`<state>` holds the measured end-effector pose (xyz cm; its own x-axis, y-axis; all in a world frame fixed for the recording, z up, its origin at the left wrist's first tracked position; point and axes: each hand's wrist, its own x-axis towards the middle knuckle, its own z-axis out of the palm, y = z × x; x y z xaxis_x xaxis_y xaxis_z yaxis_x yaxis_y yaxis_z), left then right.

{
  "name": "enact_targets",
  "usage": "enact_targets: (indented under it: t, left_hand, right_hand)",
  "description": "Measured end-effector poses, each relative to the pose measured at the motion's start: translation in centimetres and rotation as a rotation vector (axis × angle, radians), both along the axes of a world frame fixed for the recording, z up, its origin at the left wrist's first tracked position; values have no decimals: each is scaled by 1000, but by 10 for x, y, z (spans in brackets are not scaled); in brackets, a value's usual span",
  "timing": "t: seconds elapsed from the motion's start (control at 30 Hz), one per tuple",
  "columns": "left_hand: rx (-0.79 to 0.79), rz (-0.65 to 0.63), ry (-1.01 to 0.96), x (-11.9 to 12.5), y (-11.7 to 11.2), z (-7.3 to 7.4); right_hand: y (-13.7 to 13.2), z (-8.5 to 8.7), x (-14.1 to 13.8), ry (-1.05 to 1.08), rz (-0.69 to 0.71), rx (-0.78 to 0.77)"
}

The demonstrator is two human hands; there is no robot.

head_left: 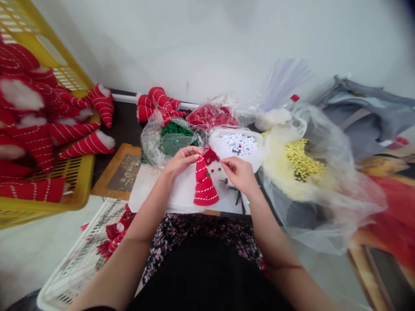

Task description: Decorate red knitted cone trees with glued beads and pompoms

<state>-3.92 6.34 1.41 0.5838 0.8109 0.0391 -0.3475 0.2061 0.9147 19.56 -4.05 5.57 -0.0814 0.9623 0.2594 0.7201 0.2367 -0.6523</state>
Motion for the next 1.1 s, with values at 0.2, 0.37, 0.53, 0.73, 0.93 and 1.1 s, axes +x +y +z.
enact_targets:
  t: [0.2, 0.37, 0.53, 0.73, 0.93, 1.1]
  left_hand:
    - [2, 3, -1, 0, 1, -1]
    - [2, 9, 0, -1, 3, -4]
    - [-6, 8, 1, -1, 2, -3]
    - [-13, -7, -23, 0, 2, -3]
    - [10, 4, -21, 1, 3, -7]
    - [20, 7, -33, 2, 2, -5]
  right_hand:
    - [33, -13, 11, -511, 53, -293]
    - [40, -19, 1, -520, 96, -299]
    - [36, -1, -4, -219, 103, -149]
    - [29, 27, -27, 112, 188, 67]
    - [36, 23, -47, 45, 252, 137]
    - [43, 17, -38, 74, 298, 155]
